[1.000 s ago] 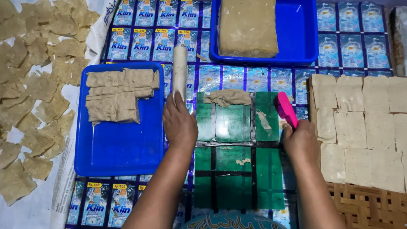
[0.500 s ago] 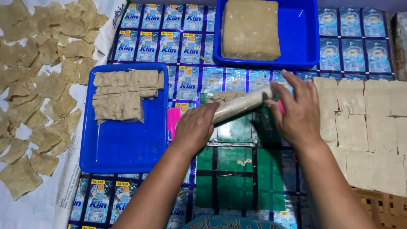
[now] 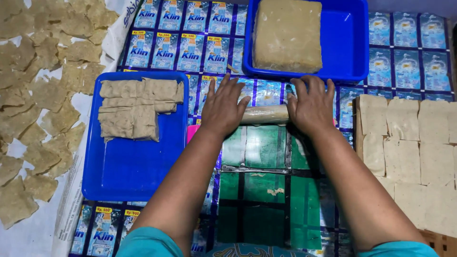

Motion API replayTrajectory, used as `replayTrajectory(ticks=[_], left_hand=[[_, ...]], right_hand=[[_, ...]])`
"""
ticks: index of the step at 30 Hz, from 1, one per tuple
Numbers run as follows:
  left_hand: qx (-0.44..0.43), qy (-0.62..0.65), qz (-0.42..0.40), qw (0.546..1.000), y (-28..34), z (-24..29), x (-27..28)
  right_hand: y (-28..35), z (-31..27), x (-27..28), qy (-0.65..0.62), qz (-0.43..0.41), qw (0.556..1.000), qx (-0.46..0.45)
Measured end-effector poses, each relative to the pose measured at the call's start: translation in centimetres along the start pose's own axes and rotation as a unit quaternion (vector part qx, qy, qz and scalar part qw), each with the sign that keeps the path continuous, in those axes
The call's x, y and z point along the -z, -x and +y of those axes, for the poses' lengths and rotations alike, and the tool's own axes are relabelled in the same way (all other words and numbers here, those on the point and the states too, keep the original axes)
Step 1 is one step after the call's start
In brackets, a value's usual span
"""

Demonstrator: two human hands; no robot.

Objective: Rolling out and cutting dough to prepare snacks on a flat surface.

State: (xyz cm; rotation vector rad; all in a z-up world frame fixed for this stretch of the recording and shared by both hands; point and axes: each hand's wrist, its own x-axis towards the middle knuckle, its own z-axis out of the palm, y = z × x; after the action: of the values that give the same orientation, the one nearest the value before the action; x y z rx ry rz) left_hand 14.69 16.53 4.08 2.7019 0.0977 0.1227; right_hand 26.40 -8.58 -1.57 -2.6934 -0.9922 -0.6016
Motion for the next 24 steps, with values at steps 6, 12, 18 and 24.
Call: replayTrajectory(ticks=[6,12,18,24], left_hand=[[0.070,-0.039,-0.043,0.996,-2.7,-0.6,-0.3],[0.070,-0.081,-0.114,0.988,-2.6,-0.5,-0.7],[0.056,-0.094,-0.117,0.987,-0.5,-0.2,-1.0],[0.047,-0.092,-0.090,0.991,2.0,1.0,-0.3]], right_hand=[[-0.7,1.0,-1.6,0.027,0.023,0.999,0.015],[1.0,0.4,-1.6,0.006,-0.047,0.999,-0.010],[2.1,-1.2,0.9,0.000,-0.079,0.997,0.015],[3.6,-2.3,2.5,0.000,-0.119,0.993,0.011]])
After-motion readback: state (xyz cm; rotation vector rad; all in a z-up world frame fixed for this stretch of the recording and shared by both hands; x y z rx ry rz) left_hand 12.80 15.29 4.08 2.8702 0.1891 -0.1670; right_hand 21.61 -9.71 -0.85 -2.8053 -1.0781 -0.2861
